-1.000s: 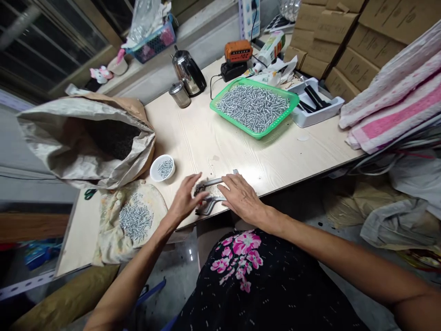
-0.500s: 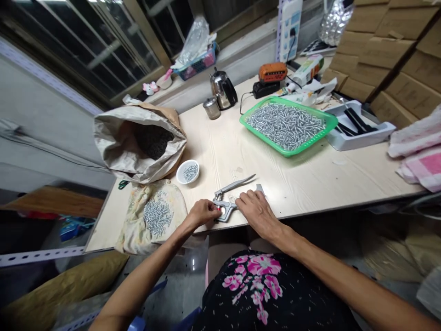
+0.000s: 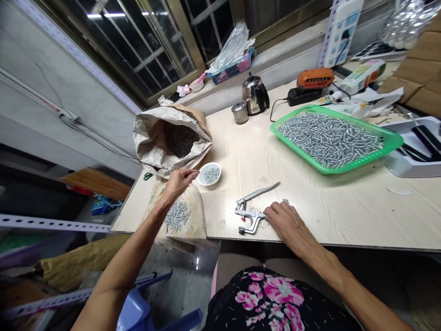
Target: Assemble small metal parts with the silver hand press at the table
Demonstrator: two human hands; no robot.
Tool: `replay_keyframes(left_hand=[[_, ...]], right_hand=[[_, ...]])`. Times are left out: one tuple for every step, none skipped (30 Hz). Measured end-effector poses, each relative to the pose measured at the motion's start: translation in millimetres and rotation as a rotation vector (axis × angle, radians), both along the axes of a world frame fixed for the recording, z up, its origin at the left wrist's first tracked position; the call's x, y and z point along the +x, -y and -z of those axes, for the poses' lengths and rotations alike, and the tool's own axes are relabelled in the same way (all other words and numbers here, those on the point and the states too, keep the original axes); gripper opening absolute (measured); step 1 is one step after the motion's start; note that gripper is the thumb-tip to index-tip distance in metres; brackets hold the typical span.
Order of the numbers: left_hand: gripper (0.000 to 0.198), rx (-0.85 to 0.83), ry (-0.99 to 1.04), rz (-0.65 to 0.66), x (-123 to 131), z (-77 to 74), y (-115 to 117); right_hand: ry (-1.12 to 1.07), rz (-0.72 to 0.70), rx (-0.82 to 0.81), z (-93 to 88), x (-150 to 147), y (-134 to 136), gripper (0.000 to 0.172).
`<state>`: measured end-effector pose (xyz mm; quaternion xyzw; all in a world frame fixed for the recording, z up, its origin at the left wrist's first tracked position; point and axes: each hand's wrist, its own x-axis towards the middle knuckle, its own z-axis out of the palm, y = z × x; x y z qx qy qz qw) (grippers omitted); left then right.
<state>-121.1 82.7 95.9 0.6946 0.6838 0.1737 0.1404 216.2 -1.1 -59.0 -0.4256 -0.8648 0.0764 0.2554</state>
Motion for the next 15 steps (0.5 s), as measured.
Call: replay_keyframes(left_hand=[[0.025,0.037,-0.122,-0.015,-13,-2.2,-2],[0.024,0.031,-0.251,-0.044,-26,-1.4,-3],[0.024,-0.010,-0.374,-0.076,-38,2.3,-1],[0.025,-0.069,-0.477,-0.103,-50,8.3,1],[0.026,-0.127,-0.557,-0.109,-61,16.0,5],[0.026,-0.159,-0.593,-0.099,-70,24.7,9],[0.027,-0.178,-0.611,-0.079,-77,33.5,13],[0.027,-0.184,-0.614,-0.051,-82,41.7,16],[0.027,-0.187,-0.608,-0.022,-86,48.9,18],[0.027,-0.191,-0.605,0.006,-89,54.8,19],[0.027,-0.194,-0.602,0.031,-90,59.2,20],[0.026,-0.195,-0.596,0.052,-92,62.1,19],[0.025,-0.192,-0.589,0.067,-93,63.8,19],[0.024,-0.185,-0.580,0.076,-94,64.3,17],[0.022,-0.176,-0.568,0.082,-96,63.8,16]], right_hand=[[-0.008,0.001,-0.001,0.5,0,1,0.023],[-0.016,0.002,-0.002,1.2,0,1,0.023],[-0.022,0.003,-0.002,2.2,0,2,0.024],[-0.027,0.004,-0.002,3.3,-1,2,0.024],[-0.032,0.004,0.001,4.3,-1,1,0.024],[-0.038,0.003,0.006,5.2,-1,1,0.025],[-0.043,0.002,0.011,5.8,-1,1,0.025],[-0.046,0.001,0.017,6.1,-1,0,0.025],[-0.048,0.000,0.023,6.0,-1,0,0.025],[-0.049,0.000,0.029,5.6,-2,0,0.025],[-0.049,0.000,0.032,5.0,-2,0,0.024],[-0.046,0.000,0.033,4.1,-2,0,0.024],[-0.044,-0.002,0.032,3.2,-2,0,0.024],[-0.041,-0.002,0.030,2.2,-2,1,0.023],[-0.039,-0.001,0.028,1.4,-2,1,0.023]])
